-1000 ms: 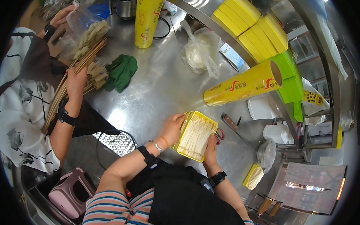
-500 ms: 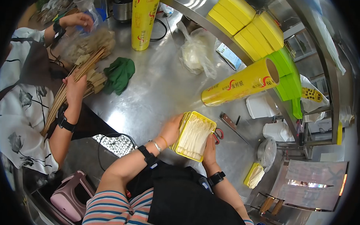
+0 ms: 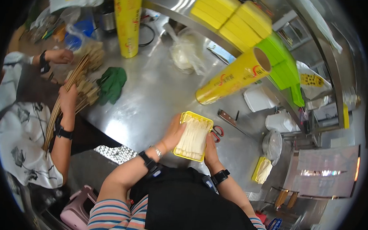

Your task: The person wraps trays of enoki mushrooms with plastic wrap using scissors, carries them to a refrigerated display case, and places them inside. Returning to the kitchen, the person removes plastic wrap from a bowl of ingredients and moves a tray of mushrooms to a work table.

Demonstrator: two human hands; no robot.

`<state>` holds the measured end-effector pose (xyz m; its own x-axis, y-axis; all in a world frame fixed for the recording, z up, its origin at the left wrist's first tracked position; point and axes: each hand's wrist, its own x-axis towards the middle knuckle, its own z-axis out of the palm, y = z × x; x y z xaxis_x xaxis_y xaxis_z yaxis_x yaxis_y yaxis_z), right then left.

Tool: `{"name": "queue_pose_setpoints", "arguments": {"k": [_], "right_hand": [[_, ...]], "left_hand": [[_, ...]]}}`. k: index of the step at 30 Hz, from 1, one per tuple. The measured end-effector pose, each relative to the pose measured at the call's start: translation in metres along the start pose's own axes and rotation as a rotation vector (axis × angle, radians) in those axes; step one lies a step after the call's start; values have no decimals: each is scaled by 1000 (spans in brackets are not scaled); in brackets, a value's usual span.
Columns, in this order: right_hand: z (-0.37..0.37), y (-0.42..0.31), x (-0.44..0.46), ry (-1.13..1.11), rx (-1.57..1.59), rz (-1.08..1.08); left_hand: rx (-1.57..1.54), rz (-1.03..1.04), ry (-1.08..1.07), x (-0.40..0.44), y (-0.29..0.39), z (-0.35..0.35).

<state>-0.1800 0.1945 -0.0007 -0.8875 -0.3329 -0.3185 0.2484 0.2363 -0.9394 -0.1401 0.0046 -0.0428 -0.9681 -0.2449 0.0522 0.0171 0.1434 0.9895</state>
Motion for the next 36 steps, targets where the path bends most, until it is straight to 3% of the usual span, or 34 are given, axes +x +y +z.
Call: {"name": "queue_pose_setpoints", "arguments": {"k": [1,3,5,6,8,9,11,12,14,15,17,18,20,22,26,29,36], "right_hand": [[-6,-6,0,-5,168,180],[-16,-11,10,43,136,118],[-22,-14,19,89,35,41],[-20,-18,27,107,59,41],[-5,-25,42,222,-850,-59],[3,-24,43,238,-818,-49],[18,-22,41,-21,405,47],[18,-19,37,-8,438,47],[11,-10,24,-341,602,134],[5,-16,12,-318,641,129],[-10,-37,-6,-229,360,154],[-13,-33,-5,-200,405,146],[-20,-21,-2,-58,59,75],[-8,24,13,-20,203,-38],[0,24,-18,247,-44,-273],[-10,12,-48,36,41,-280],[-9,9,-57,62,-106,-350]], "left_hand": [[-101,-8,-41,-10,-1,-3],[-188,-10,-113,-17,1,-11],[24,-233,-20,-23,11,-18],[43,-228,-43,-19,18,-20],[-175,-272,-32,0,37,-22],[-279,-300,-26,5,43,-21],[-267,-249,-72,6,26,-12],[-291,-200,-95,3,20,-7],[-315,-267,-115,-15,41,-11],[-331,-291,-147,-27,42,-14],[-365,-406,-251,-47,50,-27],[-328,-414,-290,-48,56,-30],[-260,-477,-222,-49,67,-32],[-286,-515,-199,-36,52,-33],[-341,-376,-247,-22,70,-18],[-363,-425,-170,-24,70,-13],[-340,-506,-155,-25,72,-2]]}}
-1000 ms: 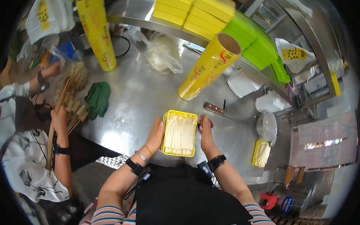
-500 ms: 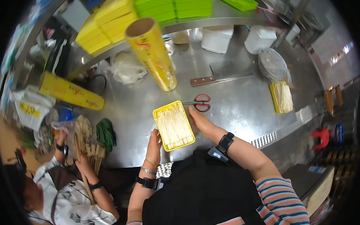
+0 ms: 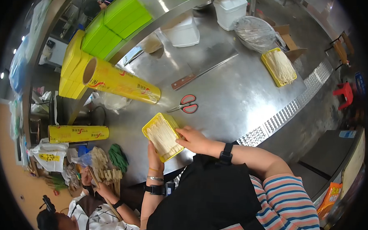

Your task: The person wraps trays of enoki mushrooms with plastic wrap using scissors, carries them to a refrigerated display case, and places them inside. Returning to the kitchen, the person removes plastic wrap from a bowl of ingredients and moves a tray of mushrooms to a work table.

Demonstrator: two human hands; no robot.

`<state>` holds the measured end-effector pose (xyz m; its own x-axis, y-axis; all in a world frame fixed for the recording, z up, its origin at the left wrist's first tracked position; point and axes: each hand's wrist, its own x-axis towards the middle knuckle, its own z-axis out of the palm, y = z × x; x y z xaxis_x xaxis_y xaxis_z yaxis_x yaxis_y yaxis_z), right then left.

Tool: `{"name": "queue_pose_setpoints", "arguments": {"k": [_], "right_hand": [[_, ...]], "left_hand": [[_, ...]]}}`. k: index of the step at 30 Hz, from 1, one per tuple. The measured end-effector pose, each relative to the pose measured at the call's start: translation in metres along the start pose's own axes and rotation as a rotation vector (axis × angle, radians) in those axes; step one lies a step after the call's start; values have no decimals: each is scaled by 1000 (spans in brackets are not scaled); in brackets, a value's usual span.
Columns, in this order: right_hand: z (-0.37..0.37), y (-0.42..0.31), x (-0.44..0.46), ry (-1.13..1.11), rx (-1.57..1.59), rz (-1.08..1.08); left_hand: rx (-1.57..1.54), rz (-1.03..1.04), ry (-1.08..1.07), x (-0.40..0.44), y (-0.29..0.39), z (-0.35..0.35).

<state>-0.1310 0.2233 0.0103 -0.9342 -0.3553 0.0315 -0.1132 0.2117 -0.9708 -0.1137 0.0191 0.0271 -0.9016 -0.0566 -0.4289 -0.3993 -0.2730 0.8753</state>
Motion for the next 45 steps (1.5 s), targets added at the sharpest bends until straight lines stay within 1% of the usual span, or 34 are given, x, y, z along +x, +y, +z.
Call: {"name": "queue_pose_setpoints", "arguments": {"k": [3,5,9,11,14,17,26,30,33,35,36,38,40,42,45], "right_hand": [[-2,-5,0,-49,14,41],[0,-5,1,-21,-63,-21],[2,-2,1,-25,-36,-36],[6,0,3,-40,78,14],[2,-2,3,-58,56,37],[2,2,2,-59,55,47],[-6,-5,3,-85,62,70],[4,8,2,-29,29,24],[-2,3,1,-42,84,53],[-11,-3,1,-103,212,101],[-12,-1,1,-109,213,108],[-12,3,4,-115,335,186],[-16,3,6,-132,332,200],[-18,1,8,-244,168,205],[-19,-6,7,-257,136,219]], "left_hand": [[16,4,22,-4,4,6],[-9,21,26,-3,4,3],[-2,46,-18,-10,15,7],[35,18,4,-9,15,3],[30,61,56,-2,2,-1],[21,18,63,0,-1,-2],[67,35,95,3,-4,-4],[107,14,116,4,-4,-7],[154,11,124,2,-3,-5],[50,15,66,4,-7,-10],[46,8,72,2,-5,-9],[4,-33,52,-3,1,-7],[8,-36,67,-7,-1,-5],[14,-39,83,-10,-7,-7],[65,15,119,-8,-15,-12]]}}
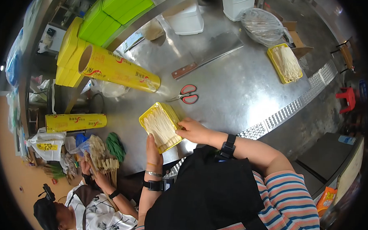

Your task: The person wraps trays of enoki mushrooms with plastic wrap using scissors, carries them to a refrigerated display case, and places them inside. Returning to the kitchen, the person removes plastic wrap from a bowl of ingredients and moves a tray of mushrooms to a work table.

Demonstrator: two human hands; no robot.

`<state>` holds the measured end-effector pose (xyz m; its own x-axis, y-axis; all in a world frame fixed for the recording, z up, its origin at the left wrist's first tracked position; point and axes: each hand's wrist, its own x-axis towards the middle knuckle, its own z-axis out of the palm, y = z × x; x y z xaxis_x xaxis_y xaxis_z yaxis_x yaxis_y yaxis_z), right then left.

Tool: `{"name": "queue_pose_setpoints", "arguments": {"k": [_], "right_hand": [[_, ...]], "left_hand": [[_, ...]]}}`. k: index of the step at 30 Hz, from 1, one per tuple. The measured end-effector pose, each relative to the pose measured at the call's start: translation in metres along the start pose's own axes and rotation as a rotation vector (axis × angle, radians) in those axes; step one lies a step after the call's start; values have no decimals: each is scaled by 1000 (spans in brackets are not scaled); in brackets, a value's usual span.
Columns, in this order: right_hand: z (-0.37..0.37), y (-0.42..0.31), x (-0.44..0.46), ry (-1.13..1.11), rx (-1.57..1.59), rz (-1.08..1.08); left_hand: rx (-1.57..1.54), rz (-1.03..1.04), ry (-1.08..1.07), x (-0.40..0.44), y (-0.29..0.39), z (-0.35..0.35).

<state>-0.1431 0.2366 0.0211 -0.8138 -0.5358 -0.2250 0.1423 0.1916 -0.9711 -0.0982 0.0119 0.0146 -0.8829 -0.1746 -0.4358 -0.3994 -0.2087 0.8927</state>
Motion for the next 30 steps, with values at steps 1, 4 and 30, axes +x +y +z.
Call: {"name": "queue_pose_setpoints", "arguments": {"k": [1,4,30], "right_hand": [[3,3,1,-3,-2,3],[8,5,3,-12,-14,-23],[12,18,7,-57,-69,-19]], "left_hand": [[-1,-15,1,1,0,0],[-16,-41,12,-1,5,5],[-5,15,-25,-5,12,8]]}}
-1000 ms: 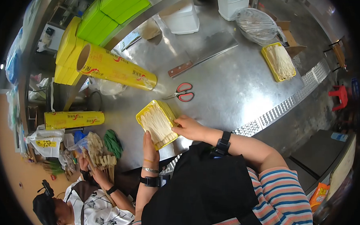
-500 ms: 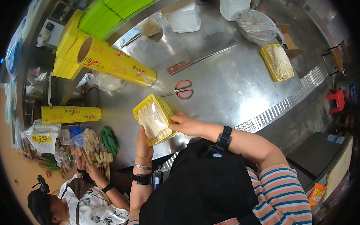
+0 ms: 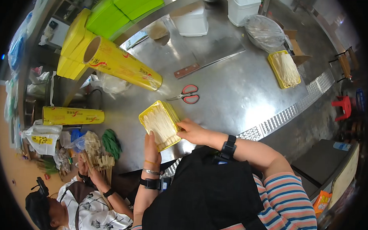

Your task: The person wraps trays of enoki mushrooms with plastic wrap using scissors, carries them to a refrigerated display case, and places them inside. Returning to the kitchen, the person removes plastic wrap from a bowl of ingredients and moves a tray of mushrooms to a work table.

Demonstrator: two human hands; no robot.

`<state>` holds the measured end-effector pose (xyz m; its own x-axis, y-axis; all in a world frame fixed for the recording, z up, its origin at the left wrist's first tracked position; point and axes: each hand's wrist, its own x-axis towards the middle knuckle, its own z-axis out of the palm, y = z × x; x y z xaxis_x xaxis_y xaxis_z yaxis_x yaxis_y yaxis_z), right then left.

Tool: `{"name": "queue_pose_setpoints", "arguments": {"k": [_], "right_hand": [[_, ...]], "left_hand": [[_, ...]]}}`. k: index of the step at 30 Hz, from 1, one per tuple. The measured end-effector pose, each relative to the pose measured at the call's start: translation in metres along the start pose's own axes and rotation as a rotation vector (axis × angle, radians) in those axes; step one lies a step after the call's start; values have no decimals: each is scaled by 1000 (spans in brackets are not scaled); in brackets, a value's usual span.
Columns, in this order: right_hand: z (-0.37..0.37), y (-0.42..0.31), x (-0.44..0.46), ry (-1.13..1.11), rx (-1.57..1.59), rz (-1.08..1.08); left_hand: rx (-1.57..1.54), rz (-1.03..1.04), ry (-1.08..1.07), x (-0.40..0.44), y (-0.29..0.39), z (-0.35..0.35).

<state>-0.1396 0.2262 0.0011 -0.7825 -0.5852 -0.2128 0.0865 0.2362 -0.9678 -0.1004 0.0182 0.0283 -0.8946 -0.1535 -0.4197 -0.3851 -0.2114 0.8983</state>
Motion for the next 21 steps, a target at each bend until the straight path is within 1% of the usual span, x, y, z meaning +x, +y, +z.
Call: {"name": "queue_pose_setpoints", "arguments": {"k": [2,6,8,9,11,13,14,16,17,19,21], "right_hand": [[-1,1,-2,16,39,-7],[3,11,1,81,141,-47],[-1,-3,2,136,170,-29],[-2,-2,8,168,163,-29],[2,8,31,224,112,-7],[10,7,52,332,115,-26],[18,4,58,347,100,-33],[31,0,65,421,91,-108],[31,0,66,423,116,-129],[30,8,70,417,121,-195],[30,12,69,412,103,-189]], "left_hand": [[44,49,60,2,-9,-2],[22,66,22,3,-11,-6],[-163,-11,-30,6,-1,0],[-178,11,-88,15,-7,-9],[-231,59,-113,17,11,2],[-305,62,-145,39,-7,-10],[-369,55,-159,47,-15,-15],[-383,37,-175,46,-19,-14],[-390,13,-174,47,-19,-11],[-403,46,-183,51,-27,-15],[-397,22,-203,56,-33,-20]]}}
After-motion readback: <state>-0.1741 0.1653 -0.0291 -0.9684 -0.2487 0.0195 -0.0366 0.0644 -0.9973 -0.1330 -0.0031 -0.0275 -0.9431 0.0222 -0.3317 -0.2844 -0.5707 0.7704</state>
